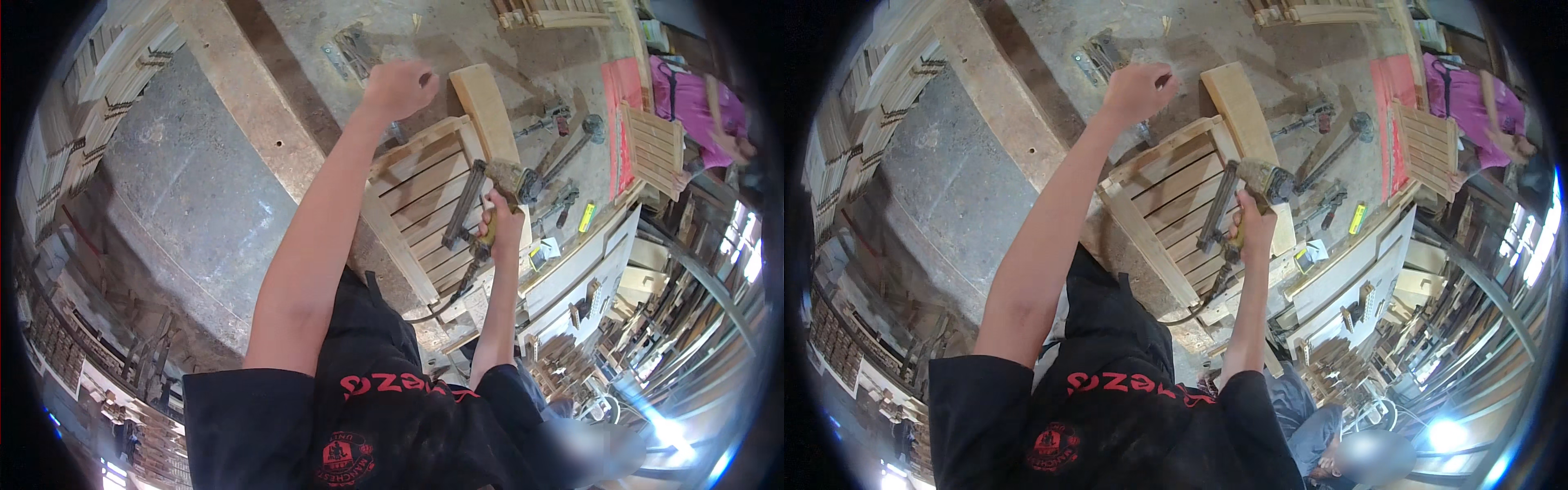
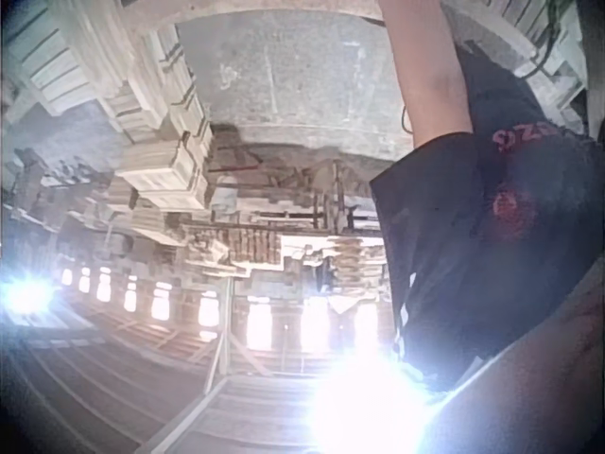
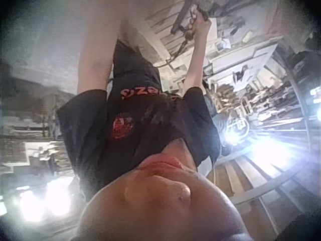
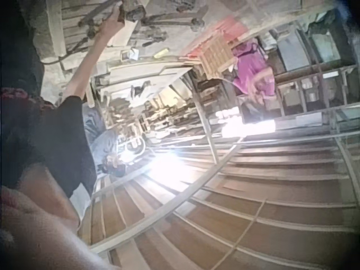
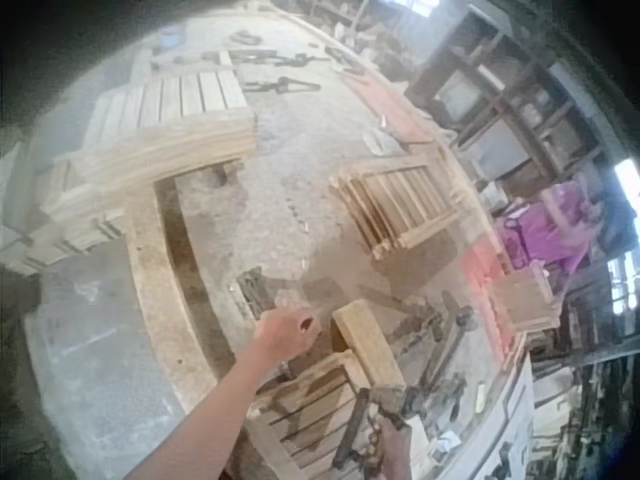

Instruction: The worker uses a pneumatic nail gun to assemble wooden slats into furniture panels.

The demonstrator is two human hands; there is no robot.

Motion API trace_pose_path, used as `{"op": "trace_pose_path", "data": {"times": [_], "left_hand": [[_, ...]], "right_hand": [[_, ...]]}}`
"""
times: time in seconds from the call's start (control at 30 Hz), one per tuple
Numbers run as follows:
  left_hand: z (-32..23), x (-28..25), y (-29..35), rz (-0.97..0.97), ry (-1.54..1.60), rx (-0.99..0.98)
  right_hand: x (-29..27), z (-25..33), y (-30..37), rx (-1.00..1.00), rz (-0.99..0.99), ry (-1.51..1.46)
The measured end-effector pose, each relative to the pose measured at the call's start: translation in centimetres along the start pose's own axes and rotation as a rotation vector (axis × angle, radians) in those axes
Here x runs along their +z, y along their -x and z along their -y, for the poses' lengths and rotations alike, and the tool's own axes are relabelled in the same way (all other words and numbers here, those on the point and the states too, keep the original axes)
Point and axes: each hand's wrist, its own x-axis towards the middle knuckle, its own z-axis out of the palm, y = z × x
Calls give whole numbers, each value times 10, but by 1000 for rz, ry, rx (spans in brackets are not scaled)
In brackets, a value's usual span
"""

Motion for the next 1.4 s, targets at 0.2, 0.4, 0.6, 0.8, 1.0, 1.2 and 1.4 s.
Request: {"op": "trace_pose_path", "data": {"times": [0.2, 0.4, 0.6, 0.8, 1.0, 1.2, 1.4], "left_hand": [[-2, -1, 1, 1, 24, 0], [-5, -3, 0, 31, 49, -24], [-5, -6, 0, 33, 57, -9], [-2, -7, 2, 69, 78, -43], [2, -3, 3, 71, 47, 8], [1, -2, 0, 106, 37, 31], [4, -1, 3, 53, -3, 34]], "right_hand": [[37, 28, -10, -30, 123, -29], [46, 36, -5, -9, 66, 55], [42, 35, -8, 7, 89, -9], [40, 30, -8, 10, 106, 42], [23, -26, 48, -82, 257, 391], [57, -76, 91, -622, 372, 785], [78, -85, 91, -726, 385, 740]]}}
